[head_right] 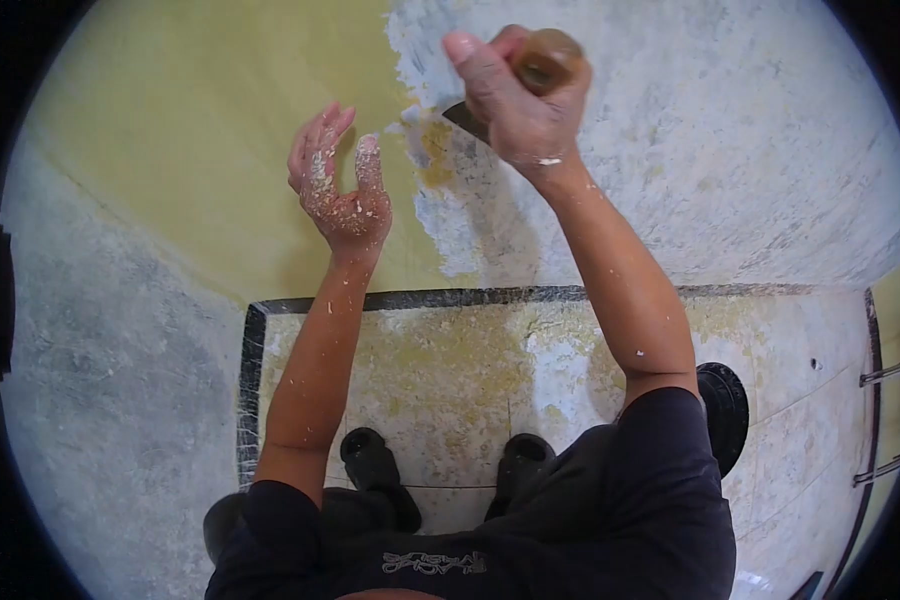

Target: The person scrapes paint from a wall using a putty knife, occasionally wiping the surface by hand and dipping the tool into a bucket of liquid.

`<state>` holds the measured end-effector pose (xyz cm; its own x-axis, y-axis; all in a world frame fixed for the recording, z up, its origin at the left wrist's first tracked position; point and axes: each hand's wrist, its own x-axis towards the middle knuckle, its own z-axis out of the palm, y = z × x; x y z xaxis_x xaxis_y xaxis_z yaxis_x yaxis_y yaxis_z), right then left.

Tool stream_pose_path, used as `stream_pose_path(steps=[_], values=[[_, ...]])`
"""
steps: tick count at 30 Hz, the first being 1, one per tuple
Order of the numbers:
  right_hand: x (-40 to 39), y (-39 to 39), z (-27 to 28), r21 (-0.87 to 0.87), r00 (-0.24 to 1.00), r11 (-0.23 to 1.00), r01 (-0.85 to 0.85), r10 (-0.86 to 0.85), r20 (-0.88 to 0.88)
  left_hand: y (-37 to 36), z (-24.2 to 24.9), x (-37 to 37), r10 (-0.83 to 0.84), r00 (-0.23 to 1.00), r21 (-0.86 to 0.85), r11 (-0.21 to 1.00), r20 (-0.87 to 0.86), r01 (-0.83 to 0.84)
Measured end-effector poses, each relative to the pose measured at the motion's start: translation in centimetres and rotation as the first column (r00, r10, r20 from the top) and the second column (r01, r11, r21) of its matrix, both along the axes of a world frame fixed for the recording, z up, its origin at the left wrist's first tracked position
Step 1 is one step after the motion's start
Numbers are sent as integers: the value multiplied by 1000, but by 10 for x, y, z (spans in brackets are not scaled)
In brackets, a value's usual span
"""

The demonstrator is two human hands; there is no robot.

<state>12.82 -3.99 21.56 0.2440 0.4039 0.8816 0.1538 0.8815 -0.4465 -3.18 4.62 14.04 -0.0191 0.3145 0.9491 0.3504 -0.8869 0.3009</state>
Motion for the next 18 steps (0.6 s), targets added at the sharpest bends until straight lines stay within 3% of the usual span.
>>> stream_pose_path(steps=[3, 4, 5, 7, 8, 9, 10, 12, 14, 17, 18], values=[[-1, 0, -12, -10, 997, 999, 45, -44, 56, 16, 5, -2, 89, 989, 140, 987, -118, -73], [-5, 0, -12, 153, 922, 962, 228, -264, 283, 24, 8, -5, 128, 975, 233, 969, -183, -83], [-4, 2, -11, 137, 922, 966, 220, -252, 293, 30, 12, -7, 131, 975, 214, 972, -179, -91], [3, 6, -8, 27, 994, 993, -113, 113, -5, 44, 26, -10, 214, 941, 432, 898, -264, -83], [2, 3, -14, -2, 987, 989, -150, 150, -54, 53, 36, -14, 219, 940, 425, 901, -262, -92], [8, 6, -27, -2, 999, 1000, 13, -13, 51, 62, 46, -20, 232, 896, 456, 889, -378, -38], [14, 7, -34, -62, 998, 998, -21, 24, 52, 67, 50, -21, 240, 838, 479, 878, -491, 29], [17, 9, -31, -103, 996, 993, -62, 68, 53, 73, 55, -19, 318, 807, 540, 842, -498, 1], [9, 2, -21, 159, 981, 987, 21, -51, 187, 80, 54, -18, 391, 765, 593, 805, -512, -14], [15, 10, -48, 84, 956, 991, 105, -124, 265, 81, 45, -11, 342, 814, 588, 809, -469, -1], [13, 6, -38, 261, 901, 947, 188, -272, 338, 78, 42, -12, 347, 804, 555, 832, -484, -25]])
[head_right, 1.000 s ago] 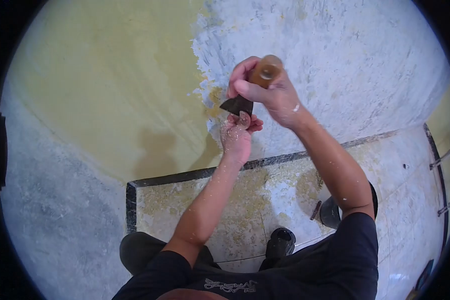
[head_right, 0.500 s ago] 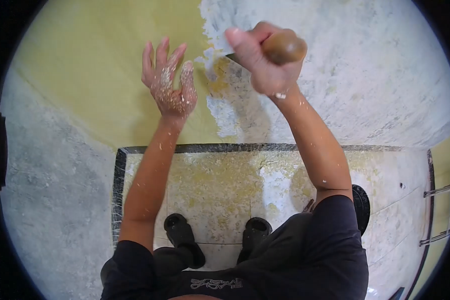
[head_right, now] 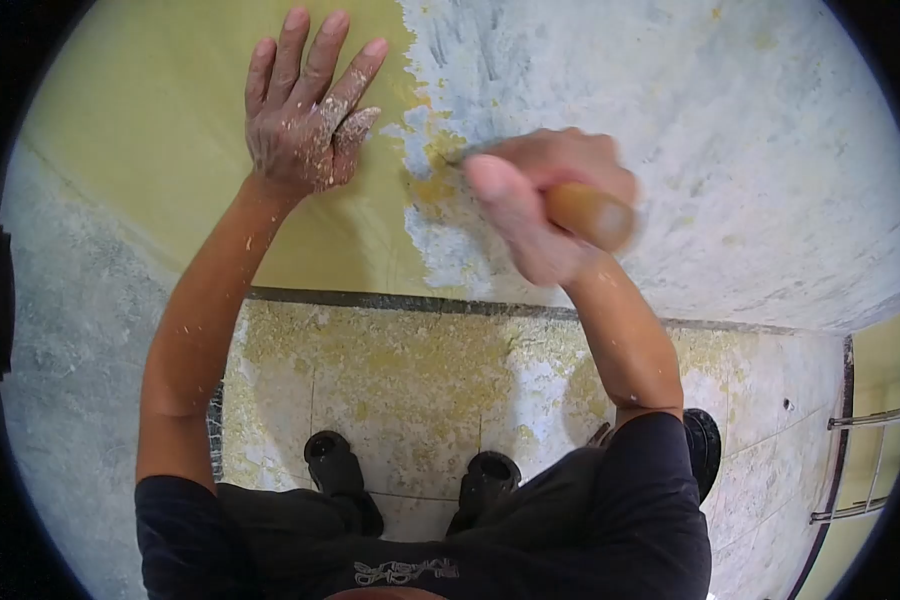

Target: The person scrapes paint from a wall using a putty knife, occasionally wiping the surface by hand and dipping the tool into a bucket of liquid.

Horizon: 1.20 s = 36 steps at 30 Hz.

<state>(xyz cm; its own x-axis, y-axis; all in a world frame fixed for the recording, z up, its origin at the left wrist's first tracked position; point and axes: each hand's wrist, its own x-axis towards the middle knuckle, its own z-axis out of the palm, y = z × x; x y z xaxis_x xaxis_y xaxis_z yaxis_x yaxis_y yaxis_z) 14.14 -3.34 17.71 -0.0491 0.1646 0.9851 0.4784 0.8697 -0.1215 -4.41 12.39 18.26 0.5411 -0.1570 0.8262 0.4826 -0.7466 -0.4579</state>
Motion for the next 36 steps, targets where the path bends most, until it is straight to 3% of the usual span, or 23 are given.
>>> stream_pose_path(steps=[1, 3, 4, 5, 7, 8, 11, 13, 15, 17, 20, 22, 23, 25, 29, 33, 36], values=[[4, 1, -2, 44, 990, 999, -27, 33, -136, 1, 0, -1, 32, 999, -35, 999, -3, -32], [16, -5, 18, -76, 889, 886, -458, 455, -53, 5, -4, 2, 26, 999, -34, 999, 31, -25], [6, -9, 14, -38, 932, 934, -356, 352, -82, 4, -5, 4, 13, 998, -36, 999, 64, -11], [4, -8, 13, -51, 932, 932, -358, 354, -75, 5, -5, 4, 17, 997, -45, 999, 76, -14], [4, -9, 11, -108, 913, 909, -402, 390, -118, 5, -6, 3, -4, 997, -17, 1000, 72, 5], [8, -7, 12, -97, 865, 875, -475, 443, -236, 4, -4, 3, -7, 997, -18, 1000, 73, 9], [4, -6, 12, -82, 942, 940, -331, 323, -94, 0, -1, 2, 59, 998, -24, 998, 36, -59], [13, -4, -1, -129, 920, 912, -390, 379, -104, -3, -4, 3, 42, 996, -19, 999, 76, -41], [13, 4, -12, -140, 953, 962, -235, 199, -230, -3, -3, 1, 55, 996, -17, 998, 75, -54], [8, -7, 15, -79, 930, 928, -365, 359, -83, 1, -6, 2, 70, 996, -28, 997, 53, -69], [7, -3, 11, -130, 929, 921, -366, 353, -112, 2, -7, 4, -13, 992, -19, 1000, 127, 15], [-3, -3, 0, -52, 998, 996, 69, -68, 15, 1, -4, 4, 17, 993, 44, 999, 120, -23], [-3, -14, 9, -111, 992, 986, -127, 126, -12, 3, -4, 5, 15, 993, 53, 998, 121, -22], [4, -8, 13, -39, 972, 972, -233, 232, -19, 3, -6, 4, 33, 991, 55, 998, 126, -41], [1, -9, 11, -84, 970, 967, -241, 241, 0, 3, -6, 6, 14, 992, 64, 998, 122, -22], [-1, -7, 14, -2, 970, 970, -242, 242, -16, 4, -5, 2, 22, 991, 68, 997, 129, -31], [3, -7, 17, -63, 964, 962, -265, 264, -25, 4, -4, 5, 18, 991, 72, 997, 133, -28]])
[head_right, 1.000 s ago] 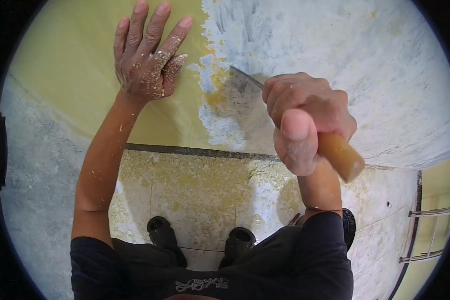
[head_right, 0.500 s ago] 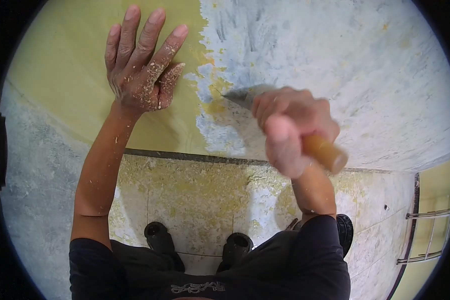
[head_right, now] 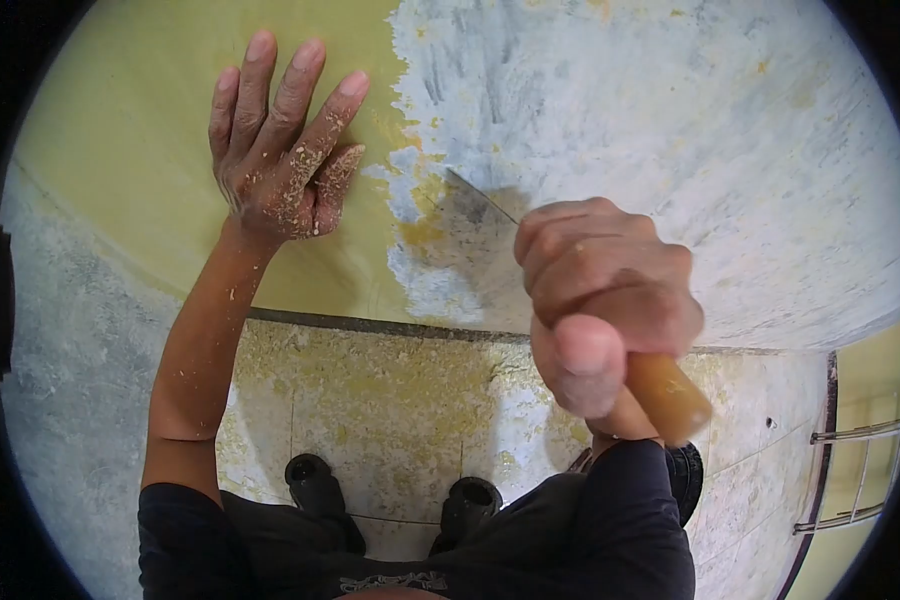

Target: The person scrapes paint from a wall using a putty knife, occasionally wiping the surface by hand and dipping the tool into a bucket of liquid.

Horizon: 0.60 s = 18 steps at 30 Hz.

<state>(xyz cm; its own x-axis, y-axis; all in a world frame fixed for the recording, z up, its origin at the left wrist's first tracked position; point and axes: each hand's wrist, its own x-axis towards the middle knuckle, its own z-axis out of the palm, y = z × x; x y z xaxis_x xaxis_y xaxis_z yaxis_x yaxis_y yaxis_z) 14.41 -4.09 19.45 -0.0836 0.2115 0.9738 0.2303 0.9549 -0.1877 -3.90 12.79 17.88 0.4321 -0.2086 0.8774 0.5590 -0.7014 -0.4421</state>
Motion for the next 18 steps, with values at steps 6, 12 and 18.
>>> stream_pose_path(steps=[6, 12, 18], values=[[-1, -1, -8, -59, 998, 997, -51, 49, -40, -3, -3, -3, 3, 1000, -24, 1000, -13, -3], [6, -5, -23, -7, 938, 941, 337, -335, 83, -5, -6, -2, -41, 999, -58, 997, -12, 41], [-16, -1, -2, -144, 973, 981, 128, -152, -172, -1, -1, -2, -61, 998, -45, 997, -7, 60]])
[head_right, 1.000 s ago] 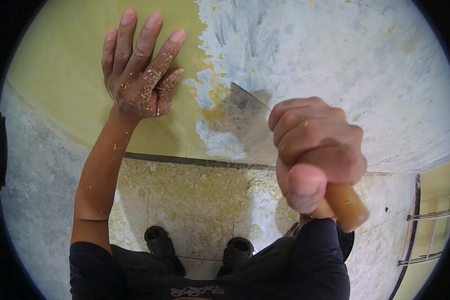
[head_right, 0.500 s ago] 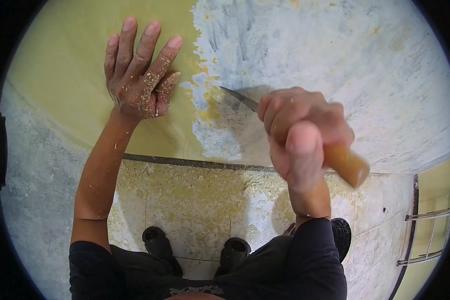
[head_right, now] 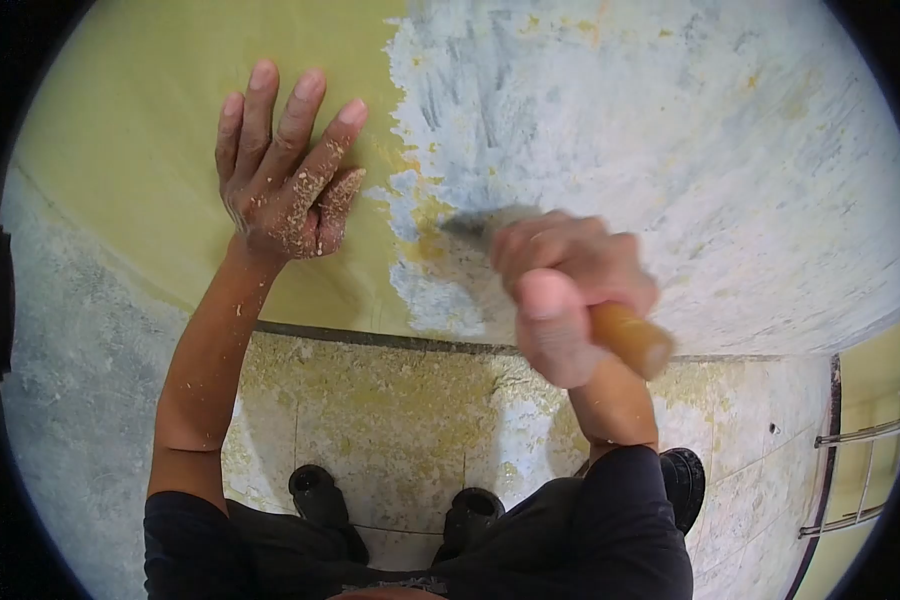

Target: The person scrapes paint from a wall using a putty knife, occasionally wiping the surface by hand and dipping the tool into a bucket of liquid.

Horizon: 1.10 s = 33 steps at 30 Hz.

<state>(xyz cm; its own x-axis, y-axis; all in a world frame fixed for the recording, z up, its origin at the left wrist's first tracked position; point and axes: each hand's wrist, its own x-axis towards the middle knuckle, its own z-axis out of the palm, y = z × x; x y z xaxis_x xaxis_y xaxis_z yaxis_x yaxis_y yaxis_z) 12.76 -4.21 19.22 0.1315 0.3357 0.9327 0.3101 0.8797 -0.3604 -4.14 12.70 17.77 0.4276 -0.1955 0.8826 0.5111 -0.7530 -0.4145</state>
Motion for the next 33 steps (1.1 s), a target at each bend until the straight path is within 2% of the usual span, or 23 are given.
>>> stream_pose_path(steps=[2, 3, 5, 7, 8, 9, 11, 13, 14, 15, 17, 21, 22, 23, 25, 27, 29, 30, 31, 33], values=[[2, -5, -15, 41, 995, 994, -98, 96, 31, 2, 2, 1, 17, 1000, 4, 1000, -8, -17], [1, -8, -5, 145, 997, 987, -69, 62, 56, 3, 3, 1, 13, 1000, 6, 1000, 1, -13], [11, -4, 0, -101, 999, 994, -43, 42, -12, -3, -4, 1, -5, 1000, -29, 1000, -9, 5], [16, 2, -31, -145, 993, 983, -113, 107, -49, 1, -1, 1, 4, 1000, -12, 1000, 1, -4], [17, -10, -33, -38, 994, 995, 94, -91, 64, 3, 1, 0, 12, 1000, -8, 1000, 5, -12], [5, -11, -14, 28, 985, 986, -164, 166, -55, 4, 2, 1, 6, 1000, 8, 1000, 13, -6], [16, 1, -15, 107, 970, 964, -245, 244, 17, 0, -4, 1, -8, 1000, -11, 1000, -2, 8], [10, 24, -44, -4, 966, 967, -254, 254, -49, 2, 0, 0, 10, 1000, 2, 1000, -1, -10], [4, 20, -49, -74, 993, 991, -111, 108, -45, 1, -1, 0, 13, 1000, -1, 1000, -1, -13], [4, 20, -42, -67, 992, 991, -117, 114, -44, 2, -1, 0, 39, 999, 19, 999, 3, -39], [4, 12, -26, -57, 962, 967, -248, 253, 102, 1, -4, 1, 63, 998, 20, 998, -4, -63], [-1, 7, -20, -65, 947, 945, -319, 316, -52, -3, -1, 0, 66, 998, -8, 998, -7, -66], [8, 12, -16, -51, 914, 914, -402, 404, 33, -3, -1, -1, 44, 999, -28, 999, -12, -44], [7, 9, -11, -47, 913, 914, -403, 405, 40, -2, -1, 0, 46, 999, -22, 999, -7, -46], [-4, -1, 7, -198, 970, 956, -215, 186, -154, -4, 1, -1, 9, 999, -68, 998, -31, -11], [5, -4, 10, -172, 966, 952, -252, 235, -112, -6, 2, -1, -6, 999, -76, 997, -33, 3], [5, -16, 19, -231, 825, 844, -484, 352, -443, -5, 6, -4, -16, 999, -90, 996, -35, 13], [4, -19, 25, -212, 765, 819, -534, 360, -535, -4, 8, -7, -22, 996, -107, 994, -88, 12], [6, -19, 25, -219, 763, 816, -535, 355, -541, -5, 8, -9, -30, 989, -127, 992, -142, 12], [11, -17, 26, -136, 853, 853, -504, 468, -231, -8, 5, -6, -33, 992, -149, 989, -121, 14]])
